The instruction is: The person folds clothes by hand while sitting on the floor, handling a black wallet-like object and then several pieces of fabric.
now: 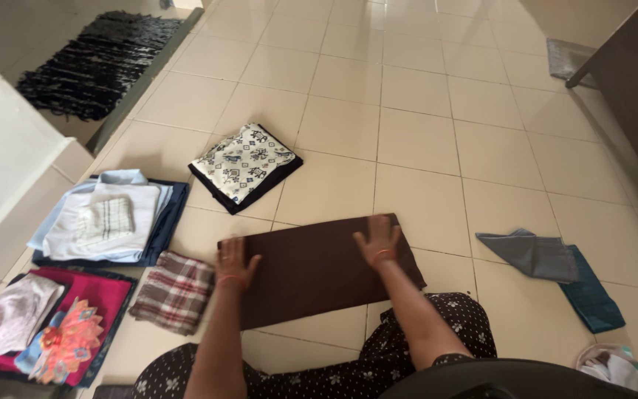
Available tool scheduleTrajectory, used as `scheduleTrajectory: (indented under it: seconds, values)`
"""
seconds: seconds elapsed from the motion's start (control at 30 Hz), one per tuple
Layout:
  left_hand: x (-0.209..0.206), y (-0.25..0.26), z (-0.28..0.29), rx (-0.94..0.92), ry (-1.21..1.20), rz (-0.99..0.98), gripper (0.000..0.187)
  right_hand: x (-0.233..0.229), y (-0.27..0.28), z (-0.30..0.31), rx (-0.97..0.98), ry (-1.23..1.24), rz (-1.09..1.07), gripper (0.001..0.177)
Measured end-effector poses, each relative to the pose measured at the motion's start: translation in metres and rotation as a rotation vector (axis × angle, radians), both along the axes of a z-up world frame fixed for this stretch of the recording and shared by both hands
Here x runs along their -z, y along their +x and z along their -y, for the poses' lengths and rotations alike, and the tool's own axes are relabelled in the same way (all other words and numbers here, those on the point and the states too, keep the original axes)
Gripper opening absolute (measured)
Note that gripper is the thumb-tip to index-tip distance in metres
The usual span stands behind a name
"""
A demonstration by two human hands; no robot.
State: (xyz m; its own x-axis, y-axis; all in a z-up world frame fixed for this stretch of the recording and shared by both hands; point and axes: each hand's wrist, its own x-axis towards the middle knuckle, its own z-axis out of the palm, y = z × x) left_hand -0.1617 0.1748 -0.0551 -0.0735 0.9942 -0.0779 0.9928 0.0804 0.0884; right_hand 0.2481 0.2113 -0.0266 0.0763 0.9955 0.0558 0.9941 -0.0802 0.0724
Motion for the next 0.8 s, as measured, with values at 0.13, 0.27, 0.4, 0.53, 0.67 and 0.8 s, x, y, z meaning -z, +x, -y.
scheduleTrajectory:
  seconds: [0.13,0.27,0.4,0.53,0.67,0.8]
  values:
    - [0.003,0.082,0.023,0.172,0.087,0.08,0.079,0.022,-0.089,0.038,-0.263,0.067,-0.017,0.081]
    - [-0.003,0.137,0.056,0.144,-0.079,0.128,0.073,0.031,-0.128,0.078,-0.29,-0.121,-0.137,0.078]
    - [-0.017,0.137,0.074,0.05,-0.148,0.065,0.071,0.024,-0.113,0.083,-0.135,-0.169,-0.152,0.076]
    - [-0.023,0.138,0.076,0.013,-0.171,0.073,0.074,0.018,-0.09,0.085,-0.006,-0.176,-0.164,0.08]
    - [-0.018,0.13,0.079,-0.032,-0.139,0.037,0.078,0.017,-0.075,0.084,0.186,-0.164,-0.17,0.083]
    - [-0.019,0.119,0.08,-0.06,-0.151,0.018,0.08,0.011,-0.053,0.085,0.379,-0.095,-0.151,0.082]
